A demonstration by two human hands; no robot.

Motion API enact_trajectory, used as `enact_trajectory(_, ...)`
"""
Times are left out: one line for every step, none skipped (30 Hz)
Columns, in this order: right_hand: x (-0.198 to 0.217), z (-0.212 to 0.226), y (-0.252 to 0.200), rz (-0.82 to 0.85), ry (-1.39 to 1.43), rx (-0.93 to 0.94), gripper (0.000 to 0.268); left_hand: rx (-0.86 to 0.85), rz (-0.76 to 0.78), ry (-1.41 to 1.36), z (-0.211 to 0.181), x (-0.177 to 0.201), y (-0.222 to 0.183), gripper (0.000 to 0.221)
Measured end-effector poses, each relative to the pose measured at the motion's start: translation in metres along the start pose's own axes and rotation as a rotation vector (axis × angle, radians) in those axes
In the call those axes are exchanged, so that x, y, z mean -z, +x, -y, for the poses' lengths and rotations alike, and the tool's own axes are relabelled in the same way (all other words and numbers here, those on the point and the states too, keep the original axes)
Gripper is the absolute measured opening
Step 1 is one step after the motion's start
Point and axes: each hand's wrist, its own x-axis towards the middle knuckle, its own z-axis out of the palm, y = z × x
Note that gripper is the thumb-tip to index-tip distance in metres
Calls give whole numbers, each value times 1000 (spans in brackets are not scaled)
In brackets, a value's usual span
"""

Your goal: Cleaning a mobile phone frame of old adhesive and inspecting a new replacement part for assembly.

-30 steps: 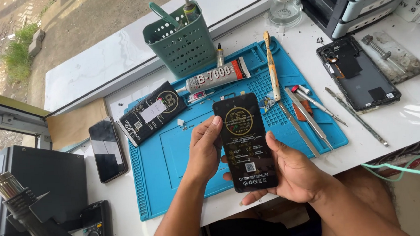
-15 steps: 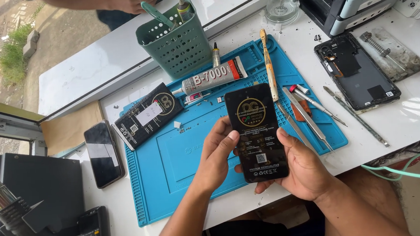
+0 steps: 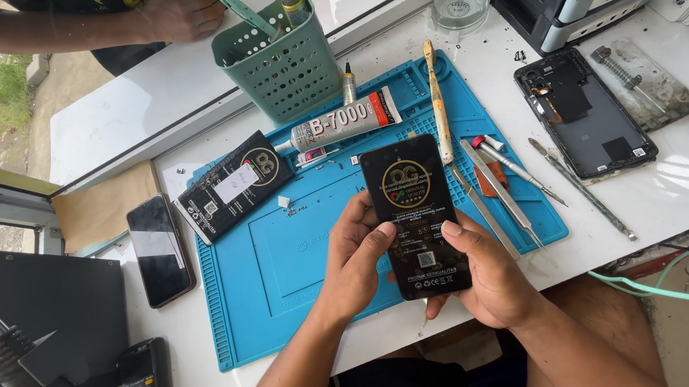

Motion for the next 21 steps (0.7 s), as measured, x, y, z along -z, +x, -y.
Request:
enact_trajectory(-1, 0, 0, -17, 0, -3, 60, -2, 3, -6, 1, 1, 0, 41)
enact_trajectory(-1, 1, 0, -17, 0, -3, 60, -3, 3, -5, 2, 1, 1, 41)
enact_trajectory(-1, 1, 0, -11, -4, 8, 59, 2, -4, -11, 3, 2, 1, 41)
enact_trajectory(-1, 1, -1, -5, -8, 19, 58, 6, -10, -17, 4, 2, 1, 42)
enact_trajectory(-2, 1, -1, -6, -8, 18, 58, 8, -10, -18, 5, 2, 1, 42)
enact_trajectory(-2, 2, -1, 18, -5, 25, 59, 8, -17, -18, 6, 3, 1, 42)
enact_trajectory(-3, 3, -2, 41, -2, 33, 61, 8, -23, -19, 7, 3, 1, 41)
enact_trajectory(-2, 2, -1, 38, -1, 33, 61, 10, -21, -20, 5, 2, 1, 41)
enact_trajectory(-2, 0, -1, 26, 4, 29, 61, 16, -23, -35, 4, 0, 1, 41)
enact_trajectory(-1, -1, -1, 14, 8, 25, 61, 21, -24, -50, 2, -1, 1, 41)
enact_trajectory(-1, 0, -1, 14, 8, 24, 61, 21, -24, -50, 3, -1, 1, 41)
enact_trajectory(-2, 0, -1, 6, -1, 23, 61, 22, -28, -31, 3, -1, 1, 40)
enact_trajectory(-2, 0, -1, 0, -11, 20, 61, 21, -34, -12, 3, 0, 1, 40)
enact_trajectory(-2, 0, -1, 1, -12, 19, 61, 21, -36, -13, 3, 0, 0, 40)
enact_trajectory(-2, 0, -1, 23, -3, 27, 62, 24, -37, -12, 2, -1, 0, 40)
enact_trajectory(-1, 0, -1, 44, 6, 35, 63, 27, -38, -11, 1, -2, 1, 40)
enact_trajectory(-2, 0, -1, 45, 5, 33, 63, 27, -39, -12, 1, -2, 1, 40)
enact_trajectory(-2, 0, -1, 39, 1, 30, 62, 28, -39, -10, 1, -1, 1, 39)
enact_trajectory(-2, -1, -1, 30, -2, 24, 60, 33, -40, -10, 2, -2, 0, 38)
enact_trajectory(-4, 0, 1, 28, -2, 19, 60, 36, -42, -13, 3, 0, 4, 38)
enact_trajectory(-6, 0, 1, 35, -9, 96, 50, -44, -30, -23, 6, 1, 6, 40)
